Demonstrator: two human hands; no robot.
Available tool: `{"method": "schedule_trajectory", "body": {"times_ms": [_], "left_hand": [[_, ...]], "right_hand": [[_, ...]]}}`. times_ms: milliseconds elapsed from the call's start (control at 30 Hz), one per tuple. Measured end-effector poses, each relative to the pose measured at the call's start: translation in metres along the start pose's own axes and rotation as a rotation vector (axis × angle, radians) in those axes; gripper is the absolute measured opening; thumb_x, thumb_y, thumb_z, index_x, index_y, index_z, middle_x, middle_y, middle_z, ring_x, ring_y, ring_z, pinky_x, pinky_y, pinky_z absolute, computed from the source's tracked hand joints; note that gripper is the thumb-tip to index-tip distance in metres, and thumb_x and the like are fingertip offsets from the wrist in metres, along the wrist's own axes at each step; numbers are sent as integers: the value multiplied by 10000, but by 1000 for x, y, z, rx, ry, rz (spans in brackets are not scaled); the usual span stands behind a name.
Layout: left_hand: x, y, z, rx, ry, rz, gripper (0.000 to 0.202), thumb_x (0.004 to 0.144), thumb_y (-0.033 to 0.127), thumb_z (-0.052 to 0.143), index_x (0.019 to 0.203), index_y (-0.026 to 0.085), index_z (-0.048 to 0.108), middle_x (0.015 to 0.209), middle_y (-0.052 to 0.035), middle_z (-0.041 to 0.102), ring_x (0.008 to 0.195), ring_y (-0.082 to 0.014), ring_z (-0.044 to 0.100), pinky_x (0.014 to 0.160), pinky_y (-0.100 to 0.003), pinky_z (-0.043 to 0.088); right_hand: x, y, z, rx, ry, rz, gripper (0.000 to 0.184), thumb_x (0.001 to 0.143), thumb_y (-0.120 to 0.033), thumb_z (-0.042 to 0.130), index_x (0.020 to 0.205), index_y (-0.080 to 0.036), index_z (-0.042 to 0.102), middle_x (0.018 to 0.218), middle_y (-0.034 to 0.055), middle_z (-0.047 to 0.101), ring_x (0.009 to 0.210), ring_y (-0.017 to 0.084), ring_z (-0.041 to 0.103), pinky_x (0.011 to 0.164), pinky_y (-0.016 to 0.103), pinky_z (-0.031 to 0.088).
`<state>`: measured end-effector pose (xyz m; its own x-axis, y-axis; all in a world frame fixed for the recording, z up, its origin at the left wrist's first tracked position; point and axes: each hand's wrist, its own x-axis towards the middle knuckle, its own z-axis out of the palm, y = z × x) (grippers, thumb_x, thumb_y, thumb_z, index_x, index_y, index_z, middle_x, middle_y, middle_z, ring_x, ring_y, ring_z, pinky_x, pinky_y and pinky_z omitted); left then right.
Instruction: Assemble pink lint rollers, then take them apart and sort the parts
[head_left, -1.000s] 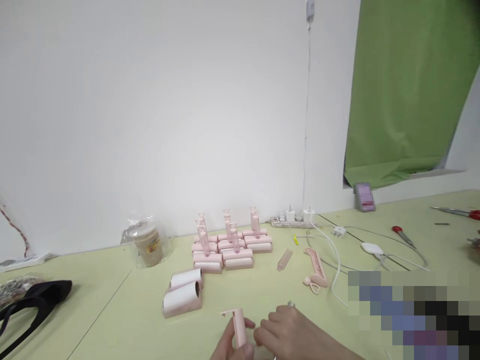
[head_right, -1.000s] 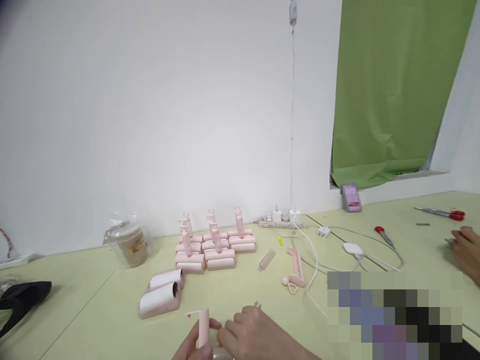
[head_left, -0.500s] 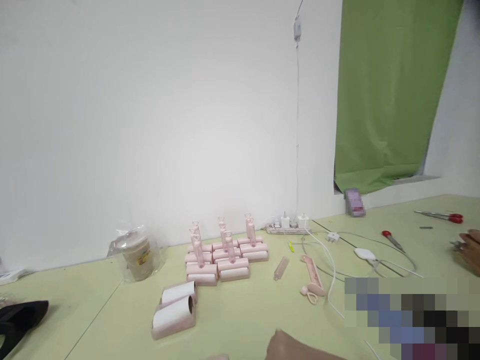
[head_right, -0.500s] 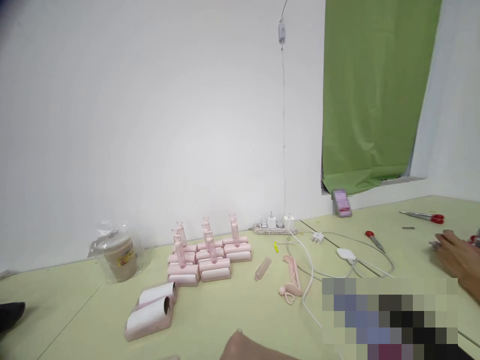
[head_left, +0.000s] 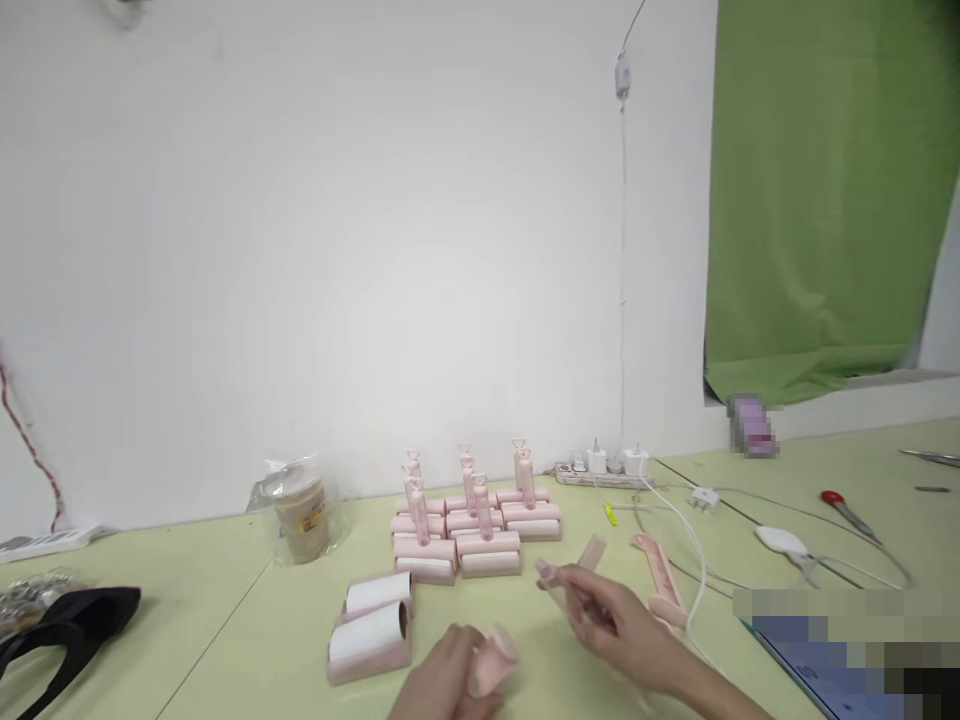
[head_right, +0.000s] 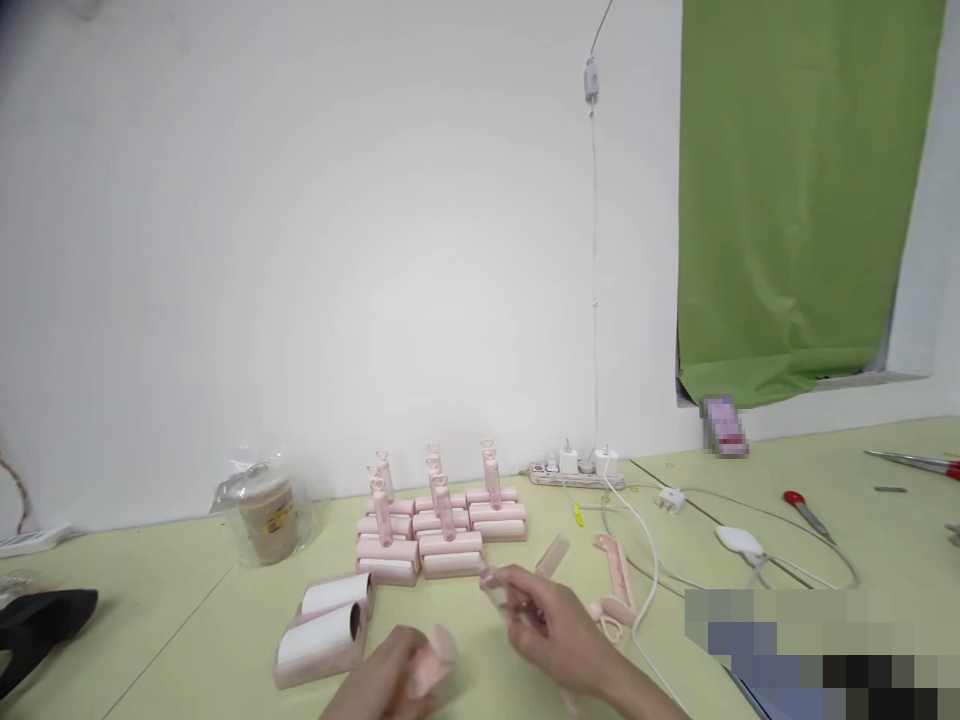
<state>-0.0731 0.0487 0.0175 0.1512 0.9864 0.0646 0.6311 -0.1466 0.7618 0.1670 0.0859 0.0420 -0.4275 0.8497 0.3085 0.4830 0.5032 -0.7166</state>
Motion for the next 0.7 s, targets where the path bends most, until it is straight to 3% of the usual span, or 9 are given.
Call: {"method": "schedule_trajectory", "body": {"times_ms": [100,200,267,333,433,500,533,633,700], "left_hand": [[29,-2,27,506,-168,184,289,631,212,613,919,208,591,962,-81,581,910,-284,508,784,-410,389],[44,-8,37,549,-113,318,483,604,257,645,1069,187,534,1033,-117,560,981,-321,464,844,-457,352],[43,-7,38,309,-21,389,494,667,337,600,1128,199,488,1080,-110,531,1020,-291,437,889,-430,327],[34,0,40,-64,22,299,395,782,450,430,1084,208,510,979,-81,555,914,-225,488,828,-368,375],[17,13,49,-657,-307,-78,653,782,634,134,906,170,578,612,-16,518,568,-145,495,581,-283,412],[5,19,56,-933,-566,-215,669,753,672,184,799,141,589,497,6,475,461,-108,456,484,-226,369],[-1,20,58,-1019,-607,-231,600,752,651,275,780,136,582,479,11,479,437,-93,448,458,-205,352],[-10,19,57,-1111,-513,-252,396,753,527,458,860,151,526,495,23,523,384,-75,449,396,-176,349],[-11,18,53,-1138,-453,-241,383,776,528,420,933,181,465,536,32,532,384,-87,477,374,-185,382]], "right_hand": [[-7,-12,18,-44,-64,-109,481,684,-137,483,1137,-263,379,703,-67,551,543,95,486,490,173,334],[-14,-15,21,-198,-27,-151,355,696,-218,557,1015,-270,411,757,-72,612,566,104,535,511,174,347],[-18,-13,20,-338,-31,-270,246,747,-268,548,974,-273,452,812,-51,626,583,104,561,523,179,356],[-21,-10,23,-467,-54,-445,220,819,-251,476,1035,-291,461,896,-18,616,618,98,579,538,183,366],[-24,-7,34,-622,-50,-565,271,853,-168,400,1078,-309,457,921,14,581,626,102,575,516,192,367],[-27,-6,40,-609,-54,-496,229,811,-191,471,1027,-266,475,862,24,548,569,109,547,472,196,362],[-28,-5,42,-558,-57,-433,227,771,-236,532,991,-243,475,854,25,525,555,110,531,465,202,367],[-29,-5,38,-323,-55,-185,352,649,-369,648,898,-228,443,883,10,465,590,111,497,510,219,393],[-28,-5,33,-186,-58,-37,235,727,-388,562,851,-237,432,849,-10,453,611,111,474,540,222,387]]}}
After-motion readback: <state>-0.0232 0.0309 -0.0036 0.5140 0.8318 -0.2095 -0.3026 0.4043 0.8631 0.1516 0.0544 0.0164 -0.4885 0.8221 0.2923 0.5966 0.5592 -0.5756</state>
